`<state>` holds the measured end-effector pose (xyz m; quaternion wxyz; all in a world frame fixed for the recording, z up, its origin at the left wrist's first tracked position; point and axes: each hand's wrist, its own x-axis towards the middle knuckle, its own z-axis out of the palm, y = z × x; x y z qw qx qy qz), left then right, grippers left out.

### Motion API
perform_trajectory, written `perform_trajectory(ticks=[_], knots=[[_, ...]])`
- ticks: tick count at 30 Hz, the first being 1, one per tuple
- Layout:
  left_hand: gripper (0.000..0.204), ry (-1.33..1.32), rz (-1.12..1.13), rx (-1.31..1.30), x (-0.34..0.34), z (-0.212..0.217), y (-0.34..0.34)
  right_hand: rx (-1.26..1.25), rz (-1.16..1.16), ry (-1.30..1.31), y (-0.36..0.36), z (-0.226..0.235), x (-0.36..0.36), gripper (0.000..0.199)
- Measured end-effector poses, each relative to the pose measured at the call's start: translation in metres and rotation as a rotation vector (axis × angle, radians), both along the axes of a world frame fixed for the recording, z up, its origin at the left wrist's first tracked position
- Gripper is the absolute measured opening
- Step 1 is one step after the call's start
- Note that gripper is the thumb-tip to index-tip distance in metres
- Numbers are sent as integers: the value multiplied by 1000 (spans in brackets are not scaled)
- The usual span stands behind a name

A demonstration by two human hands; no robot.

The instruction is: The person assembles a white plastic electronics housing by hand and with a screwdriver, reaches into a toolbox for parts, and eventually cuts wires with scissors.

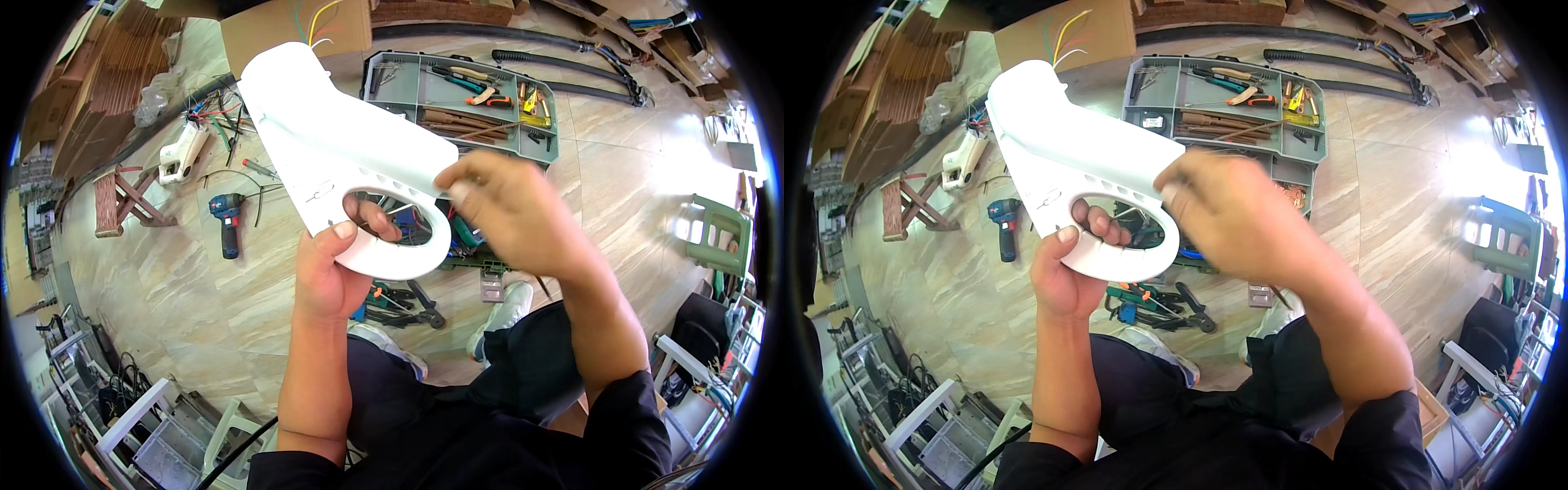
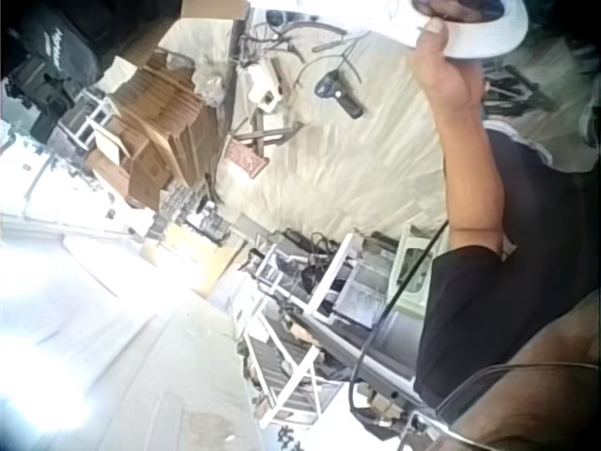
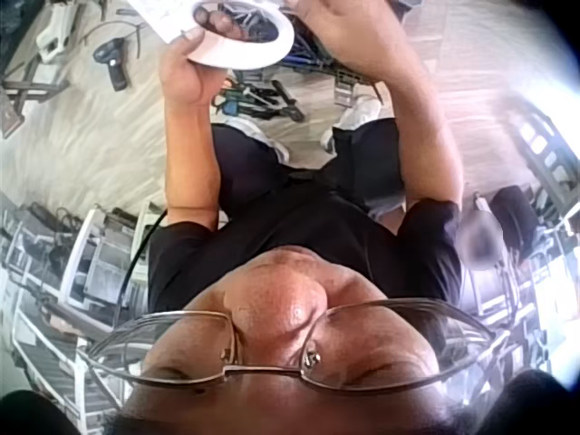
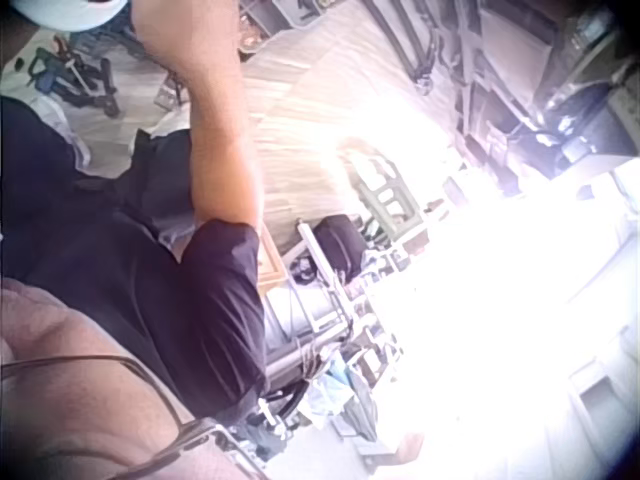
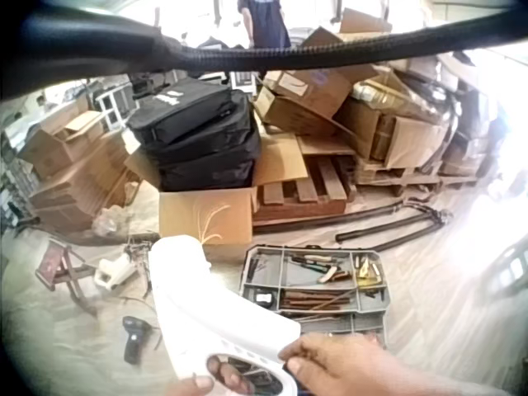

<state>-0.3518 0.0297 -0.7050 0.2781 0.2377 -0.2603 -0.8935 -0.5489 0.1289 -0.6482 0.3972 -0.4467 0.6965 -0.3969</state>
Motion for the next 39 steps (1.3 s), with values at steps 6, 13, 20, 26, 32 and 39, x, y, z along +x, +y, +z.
perform_trajectory(ticks=[6, 13, 20, 26, 32, 39], knots=[[39, -58, -67, -62, 1, 1, 2, 225, 163, 236, -5, -6, 24, 20], [35, -138, 99, -175, -6, 6, 8, 193, -126, -438, 0, -22, 23, 24], [32, -238, 110, -128, -7, 10, 19, 294, -96, -918, 0, -19, 39, 28], [25, -163, 156, -92, -6, 8, 20, 349, -155, -977, 1, -17, 43, 29], [22, -186, 176, -117, -7, 10, 21, 372, -177, -1014, 1, -15, 42, 29], [21, -188, 171, -136, -6, 9, 19, 358, -161, -1058, 2, -16, 44, 28]])
